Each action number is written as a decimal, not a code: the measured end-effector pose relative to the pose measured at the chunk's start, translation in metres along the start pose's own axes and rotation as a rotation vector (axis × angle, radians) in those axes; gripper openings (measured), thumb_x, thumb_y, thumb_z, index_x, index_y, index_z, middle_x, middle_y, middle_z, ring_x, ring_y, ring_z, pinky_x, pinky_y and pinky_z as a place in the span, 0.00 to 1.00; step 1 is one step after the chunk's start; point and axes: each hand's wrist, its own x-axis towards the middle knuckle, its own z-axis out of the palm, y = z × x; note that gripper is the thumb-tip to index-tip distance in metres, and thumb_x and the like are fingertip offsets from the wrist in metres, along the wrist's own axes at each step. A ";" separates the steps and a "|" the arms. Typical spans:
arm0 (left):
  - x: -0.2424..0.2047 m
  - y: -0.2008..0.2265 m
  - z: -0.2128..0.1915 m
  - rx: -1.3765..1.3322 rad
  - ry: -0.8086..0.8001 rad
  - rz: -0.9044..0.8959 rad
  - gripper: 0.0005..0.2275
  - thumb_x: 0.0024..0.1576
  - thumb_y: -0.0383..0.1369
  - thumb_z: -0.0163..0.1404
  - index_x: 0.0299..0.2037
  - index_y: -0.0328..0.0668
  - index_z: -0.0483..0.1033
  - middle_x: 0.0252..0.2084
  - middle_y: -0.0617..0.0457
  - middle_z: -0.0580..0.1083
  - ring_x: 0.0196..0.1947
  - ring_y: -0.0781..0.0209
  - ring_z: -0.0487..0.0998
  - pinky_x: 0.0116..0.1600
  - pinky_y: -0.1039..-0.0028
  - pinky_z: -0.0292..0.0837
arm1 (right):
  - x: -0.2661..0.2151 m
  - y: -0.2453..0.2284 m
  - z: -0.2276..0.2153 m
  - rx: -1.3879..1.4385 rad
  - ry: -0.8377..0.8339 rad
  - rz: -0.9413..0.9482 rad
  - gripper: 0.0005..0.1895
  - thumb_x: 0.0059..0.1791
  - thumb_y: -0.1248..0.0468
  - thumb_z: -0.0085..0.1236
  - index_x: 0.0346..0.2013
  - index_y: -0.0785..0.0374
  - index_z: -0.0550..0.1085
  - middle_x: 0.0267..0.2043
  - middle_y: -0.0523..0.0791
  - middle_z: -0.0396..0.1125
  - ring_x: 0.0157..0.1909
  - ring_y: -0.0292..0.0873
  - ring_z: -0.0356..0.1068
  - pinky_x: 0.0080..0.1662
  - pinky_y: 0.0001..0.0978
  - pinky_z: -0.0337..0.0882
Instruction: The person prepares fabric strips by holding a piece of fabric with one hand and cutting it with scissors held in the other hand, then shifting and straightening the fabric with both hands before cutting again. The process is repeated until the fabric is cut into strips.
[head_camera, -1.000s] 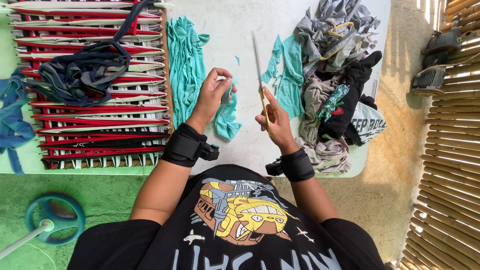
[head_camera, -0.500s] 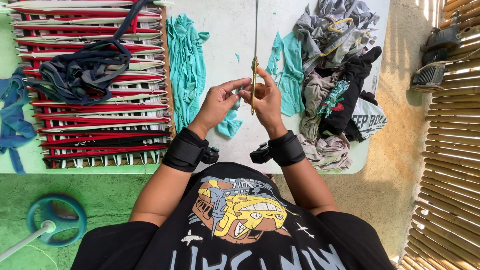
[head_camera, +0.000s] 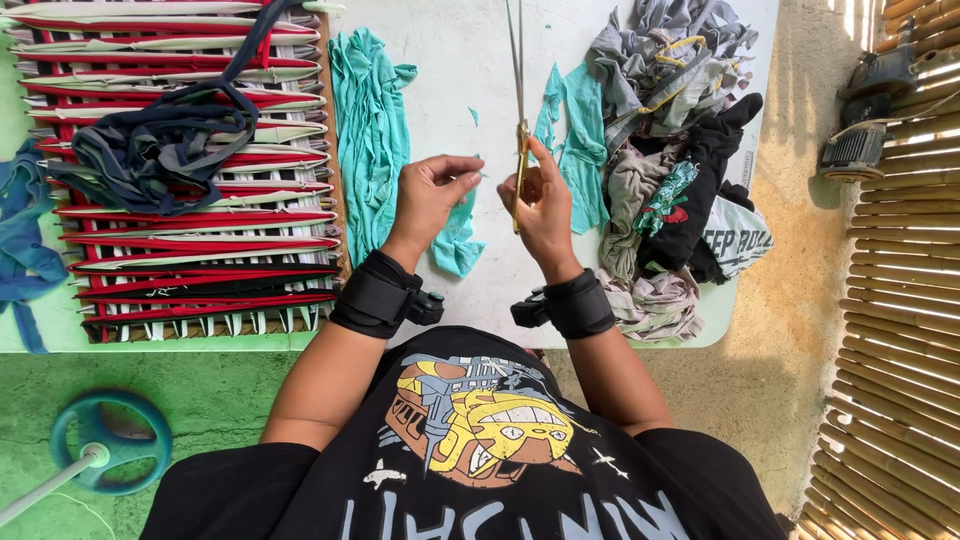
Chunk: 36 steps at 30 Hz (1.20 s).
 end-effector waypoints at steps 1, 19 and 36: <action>0.003 0.001 -0.001 0.000 0.003 0.001 0.09 0.60 0.25 0.60 0.50 0.35 0.85 0.33 0.54 0.79 0.28 0.75 0.70 0.34 0.82 0.67 | -0.005 0.007 -0.005 0.001 -0.003 -0.001 0.39 0.50 0.70 0.67 0.73 0.65 0.58 0.35 0.42 0.71 0.36 0.31 0.69 0.40 0.23 0.70; 0.017 0.003 0.003 -0.213 0.184 0.007 0.05 0.57 0.26 0.60 0.41 0.37 0.80 0.38 0.57 0.80 0.35 0.74 0.78 0.39 0.80 0.76 | -0.029 0.007 -0.008 -0.145 -0.290 0.079 0.40 0.44 0.55 0.73 0.67 0.62 0.66 0.27 0.42 0.67 0.29 0.34 0.66 0.35 0.28 0.68; 0.024 -0.026 0.001 -0.273 0.208 0.012 0.04 0.58 0.22 0.57 0.41 0.35 0.78 0.38 0.54 0.79 0.36 0.72 0.79 0.40 0.78 0.79 | -0.028 0.048 -0.014 -0.139 -0.191 0.265 0.36 0.46 0.60 0.71 0.66 0.65 0.66 0.21 0.41 0.66 0.24 0.30 0.65 0.29 0.26 0.65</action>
